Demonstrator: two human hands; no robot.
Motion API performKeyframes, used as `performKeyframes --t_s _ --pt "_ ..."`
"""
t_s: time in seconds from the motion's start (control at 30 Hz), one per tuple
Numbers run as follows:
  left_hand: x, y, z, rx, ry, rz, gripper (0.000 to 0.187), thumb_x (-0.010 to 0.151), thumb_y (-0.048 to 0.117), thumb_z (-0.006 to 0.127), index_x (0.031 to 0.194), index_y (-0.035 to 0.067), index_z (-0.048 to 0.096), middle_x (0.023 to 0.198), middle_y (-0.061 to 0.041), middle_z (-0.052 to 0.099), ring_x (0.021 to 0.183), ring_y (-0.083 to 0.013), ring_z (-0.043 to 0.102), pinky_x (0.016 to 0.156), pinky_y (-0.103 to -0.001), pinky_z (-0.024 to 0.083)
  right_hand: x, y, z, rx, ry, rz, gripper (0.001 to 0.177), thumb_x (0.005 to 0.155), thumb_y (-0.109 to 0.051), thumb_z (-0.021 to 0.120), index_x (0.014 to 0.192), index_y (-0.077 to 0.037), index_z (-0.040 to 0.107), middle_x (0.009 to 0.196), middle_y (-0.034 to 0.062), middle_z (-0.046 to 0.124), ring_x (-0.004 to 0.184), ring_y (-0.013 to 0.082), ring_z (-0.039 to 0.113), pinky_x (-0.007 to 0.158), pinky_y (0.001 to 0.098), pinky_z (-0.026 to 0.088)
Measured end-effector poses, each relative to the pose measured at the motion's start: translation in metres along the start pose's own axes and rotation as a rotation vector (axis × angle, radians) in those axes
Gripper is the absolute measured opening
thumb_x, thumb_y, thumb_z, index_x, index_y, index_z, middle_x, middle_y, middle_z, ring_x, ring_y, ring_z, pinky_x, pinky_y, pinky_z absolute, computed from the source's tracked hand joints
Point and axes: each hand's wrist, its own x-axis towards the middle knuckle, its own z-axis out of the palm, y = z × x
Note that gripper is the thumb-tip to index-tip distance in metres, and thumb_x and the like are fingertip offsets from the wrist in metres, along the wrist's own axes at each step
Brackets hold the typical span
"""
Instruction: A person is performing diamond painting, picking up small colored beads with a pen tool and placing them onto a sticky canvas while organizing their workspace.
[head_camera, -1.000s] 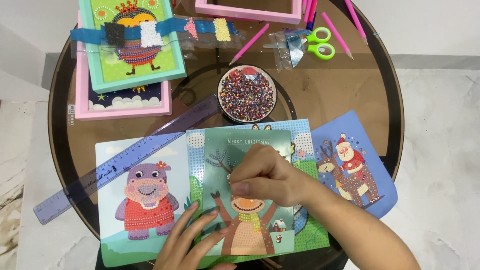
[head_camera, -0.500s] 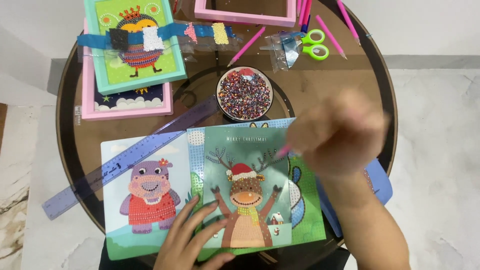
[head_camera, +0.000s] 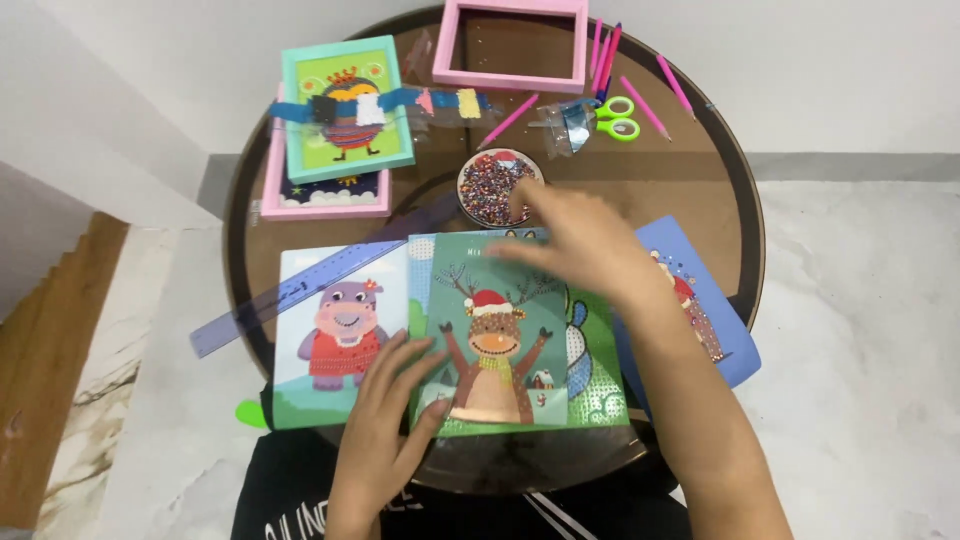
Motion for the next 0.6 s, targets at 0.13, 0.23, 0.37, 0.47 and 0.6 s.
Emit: performKeyframes --t_s 0.13,0.23,0.37,0.47,0.6 --pt "0.002 0.009 -0.003 0.0 0.005 -0.024 0.047 0.094 0.043 0.042 0.132 0.016 0.051 0.142 -0.005 0.045 0.14 -0.0289 0.03 0.106 -0.055 0.031 -0.006 -0.012 0.014 -0.047 -0.156 0.037 0.061 0.067 -0.062 0.076 0.095 -0.018 0.044 0.094 -0.0014 0.06 0.078 0.0207 0.052 0.06 0.036 0.035" --pt "0.003 0.014 -0.005 -0.021 -0.003 -0.035 0.047 0.094 0.043 0.04 0.132 0.017 0.05 0.142 -0.005 0.044 0.141 -0.0295 0.029 0.106 -0.054 0.032 -0.004 -0.004 0.029 -0.034 -0.135 -0.088 0.068 0.062 -0.061 0.081 0.092 -0.016 0.04 0.09 0.0027 0.057 0.07 0.0251 0.049 0.057 0.0381 0.032" --pt "0.003 0.017 -0.004 0.008 -0.011 -0.085 0.05 0.093 0.046 0.041 0.133 0.018 0.05 0.143 -0.004 0.044 0.138 -0.0271 0.033 0.105 -0.055 0.032 -0.002 0.0 0.034 -0.083 -0.132 -0.122 0.075 0.056 -0.069 0.079 0.09 -0.015 0.04 0.089 0.0023 0.056 0.069 0.0227 0.05 0.055 0.037 0.032" --pt "0.003 0.019 -0.004 0.022 -0.007 -0.093 0.049 0.093 0.045 0.042 0.133 0.018 0.051 0.142 -0.004 0.045 0.137 -0.026 0.034 0.104 -0.054 0.034 0.002 0.005 0.037 -0.105 -0.125 -0.134 0.077 0.055 -0.069 0.08 0.09 -0.014 0.041 0.087 0.0025 0.055 0.069 0.0229 0.05 0.055 0.0372 0.032" --pt "0.003 0.021 -0.004 0.016 0.009 -0.078 0.046 0.093 0.041 0.044 0.132 0.017 0.051 0.14 -0.004 0.046 0.137 -0.0257 0.035 0.104 -0.051 0.035 0.003 0.002 0.032 -0.091 -0.174 -0.084 0.077 0.052 -0.068 0.083 0.089 -0.017 0.039 0.082 0.0001 0.054 0.067 0.0199 0.044 0.055 0.0357 0.029"
